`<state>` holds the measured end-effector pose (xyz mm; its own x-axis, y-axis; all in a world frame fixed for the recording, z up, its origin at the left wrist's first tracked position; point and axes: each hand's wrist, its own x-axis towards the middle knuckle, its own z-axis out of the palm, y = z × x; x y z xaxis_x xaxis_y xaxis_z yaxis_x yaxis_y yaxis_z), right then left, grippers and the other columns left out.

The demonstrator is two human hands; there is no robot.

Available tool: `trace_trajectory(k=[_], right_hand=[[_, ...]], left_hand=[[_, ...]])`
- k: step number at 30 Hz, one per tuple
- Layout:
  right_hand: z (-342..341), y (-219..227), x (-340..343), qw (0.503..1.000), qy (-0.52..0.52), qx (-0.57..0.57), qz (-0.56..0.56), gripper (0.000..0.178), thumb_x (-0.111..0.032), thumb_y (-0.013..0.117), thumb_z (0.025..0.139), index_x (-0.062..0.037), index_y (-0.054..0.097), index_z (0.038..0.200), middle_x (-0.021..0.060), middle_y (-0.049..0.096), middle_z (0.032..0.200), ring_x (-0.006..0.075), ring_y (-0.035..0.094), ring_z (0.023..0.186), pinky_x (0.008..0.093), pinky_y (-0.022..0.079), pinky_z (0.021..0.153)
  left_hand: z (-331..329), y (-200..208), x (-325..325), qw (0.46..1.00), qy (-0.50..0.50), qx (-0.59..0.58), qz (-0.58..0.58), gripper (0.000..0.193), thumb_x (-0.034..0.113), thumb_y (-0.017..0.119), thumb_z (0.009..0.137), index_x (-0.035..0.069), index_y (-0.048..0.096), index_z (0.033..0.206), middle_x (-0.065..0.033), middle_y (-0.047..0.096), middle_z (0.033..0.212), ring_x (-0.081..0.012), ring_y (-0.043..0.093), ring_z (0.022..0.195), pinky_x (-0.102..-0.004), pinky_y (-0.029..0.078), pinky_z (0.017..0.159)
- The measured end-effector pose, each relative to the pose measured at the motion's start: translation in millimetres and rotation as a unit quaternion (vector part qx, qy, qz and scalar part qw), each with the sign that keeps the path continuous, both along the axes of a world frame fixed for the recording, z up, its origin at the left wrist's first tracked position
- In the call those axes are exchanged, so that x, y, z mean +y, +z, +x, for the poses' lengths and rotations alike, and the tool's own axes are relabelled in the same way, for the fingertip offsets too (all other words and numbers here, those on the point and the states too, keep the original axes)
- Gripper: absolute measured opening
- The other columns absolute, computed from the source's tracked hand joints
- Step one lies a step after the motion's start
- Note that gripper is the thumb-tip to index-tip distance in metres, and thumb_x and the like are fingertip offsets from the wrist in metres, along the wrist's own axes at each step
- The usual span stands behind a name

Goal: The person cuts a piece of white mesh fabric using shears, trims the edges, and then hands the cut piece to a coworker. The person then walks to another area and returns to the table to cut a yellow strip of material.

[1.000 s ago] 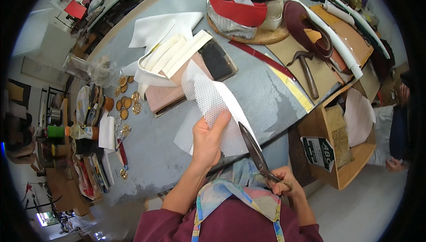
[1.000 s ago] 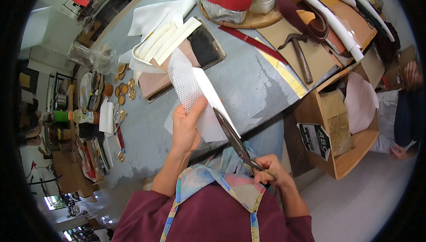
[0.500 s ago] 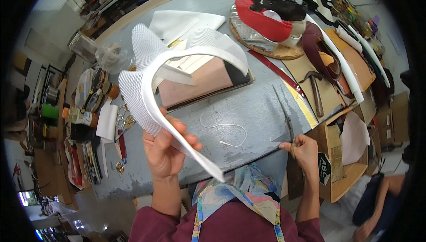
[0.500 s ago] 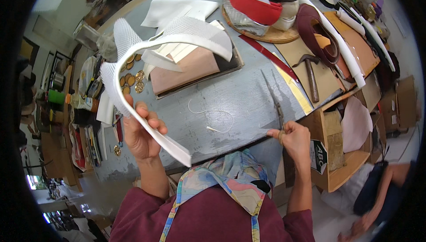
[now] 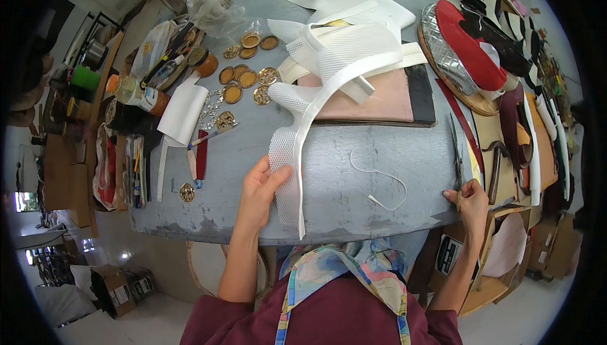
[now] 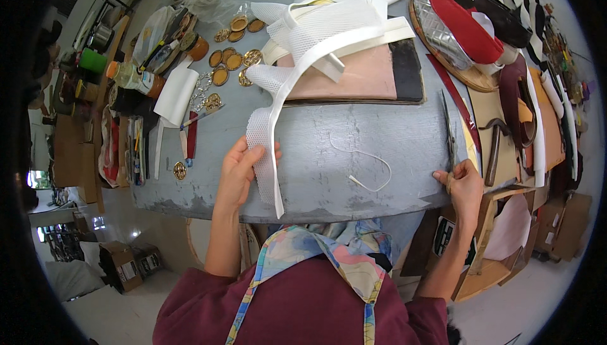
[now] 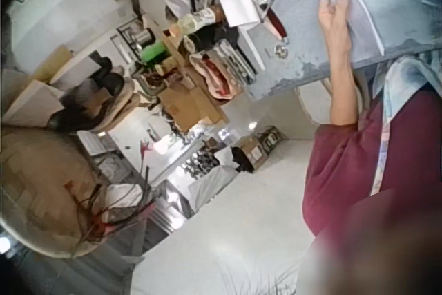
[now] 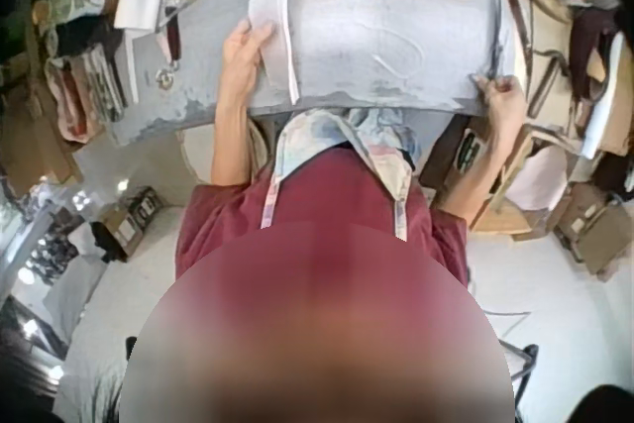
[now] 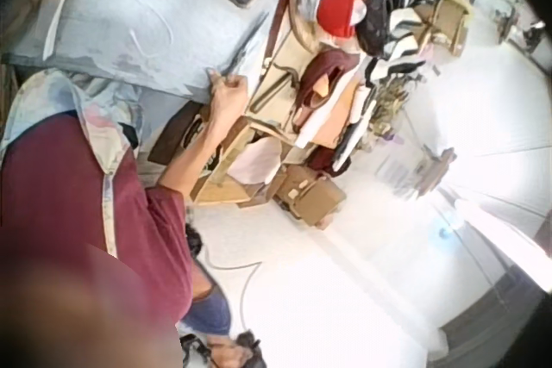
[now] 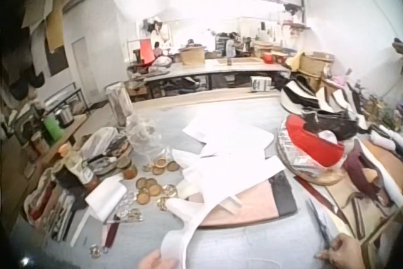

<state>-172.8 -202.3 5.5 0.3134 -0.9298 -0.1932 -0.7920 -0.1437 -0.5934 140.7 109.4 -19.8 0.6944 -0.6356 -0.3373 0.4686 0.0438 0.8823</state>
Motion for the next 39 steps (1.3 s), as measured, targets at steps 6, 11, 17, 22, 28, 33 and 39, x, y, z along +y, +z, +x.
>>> trace_trajectory(k=[6, 11, 17, 22, 28, 33, 39], right_hand=[[13, 10, 10, 0.998, 0.010, 0.017, 0.060, 0.025, -0.004, 0.082, 0.073, 0.0004, 0.062, 0.087, 0.0021, 0.058, 0.069, 0.0097, 0.053, 0.066, 0.0256, 0.045, 0.061], [57, 39, 32, 0.992, 0.077, -0.068, -0.067, 0.020, -0.002, 0.079, 0.078, -0.0005, 0.064, 0.091, 0.0041, 0.063, 0.082, 0.0129, 0.060, 0.079, 0.0262, 0.049, 0.071], [147, 52, 59, 0.931, 0.309, -0.168, -0.099, 0.032, -0.005, 0.082, 0.075, -0.0044, 0.067, 0.104, 0.0097, 0.068, 0.106, 0.0258, 0.063, 0.100, 0.0337, 0.054, 0.084], [215, 74, 74, 0.869, 0.342, -0.190, -0.303, 0.085, -0.003, 0.084, 0.066, -0.0079, 0.050, 0.143, 0.0192, 0.039, 0.155, 0.0394, 0.039, 0.141, 0.0458, 0.035, 0.115], [228, 96, 65, 0.813, 0.407, -0.238, -0.343, 0.080, -0.028, 0.089, 0.071, -0.0058, 0.048, 0.137, 0.0180, 0.048, 0.144, 0.0387, 0.040, 0.142, 0.0519, 0.029, 0.119], [198, 114, 82, 0.769, 0.396, -0.347, -0.362, 0.064, -0.011, 0.085, 0.058, -0.0072, 0.057, 0.114, 0.0129, 0.064, 0.098, 0.0355, 0.062, 0.096, 0.0527, 0.043, 0.107], [195, 126, 124, 0.811, 0.533, -0.225, -0.091, 0.073, -0.016, 0.090, 0.059, -0.0048, 0.058, 0.123, 0.0148, 0.065, 0.106, 0.0348, 0.063, 0.089, 0.0432, 0.052, 0.077]], left_hand=[[37, -2, -16, 0.996, -0.033, 0.082, -0.023, 0.027, 0.012, 0.067, 0.095, 0.000, 0.063, 0.119, -0.0106, 0.072, 0.105, -0.0147, 0.069, 0.091, -0.0305, 0.056, 0.084], [36, 14, -24, 0.996, -0.011, 0.015, -0.082, 0.025, 0.003, 0.074, 0.087, 0.000, 0.065, 0.111, -0.0066, 0.072, 0.103, -0.0113, 0.067, 0.092, -0.0281, 0.054, 0.084], [31, 34, -26, 0.993, 0.002, -0.066, -0.100, 0.021, -0.003, 0.072, 0.086, 0.003, 0.063, 0.104, -0.0057, 0.071, 0.107, -0.0110, 0.066, 0.094, -0.0281, 0.054, 0.085], [21, 66, -17, 0.903, -0.115, -0.406, -0.078, 0.025, -0.008, 0.069, 0.075, 0.005, 0.065, 0.095, -0.0050, 0.072, 0.104, -0.0155, 0.067, 0.088, -0.0308, 0.054, 0.080], [4, 106, -2, 0.823, -0.174, -0.524, -0.135, 0.033, -0.005, 0.068, 0.062, 0.005, 0.068, 0.093, -0.0114, 0.074, 0.103, -0.0275, 0.067, 0.086, -0.0363, 0.054, 0.077], [-12, 99, 23, 0.941, -0.034, -0.277, -0.189, 0.027, -0.003, 0.076, 0.077, 0.002, 0.068, 0.102, -0.0036, 0.072, 0.104, -0.0154, 0.066, 0.093, -0.0313, 0.053, 0.080], [-26, 74, 49, 0.981, -0.020, -0.172, -0.090, 0.038, 0.009, 0.089, 0.076, 0.001, 0.071, 0.109, -0.0041, 0.074, 0.096, -0.0134, 0.068, 0.087, -0.0265, 0.052, 0.080]])
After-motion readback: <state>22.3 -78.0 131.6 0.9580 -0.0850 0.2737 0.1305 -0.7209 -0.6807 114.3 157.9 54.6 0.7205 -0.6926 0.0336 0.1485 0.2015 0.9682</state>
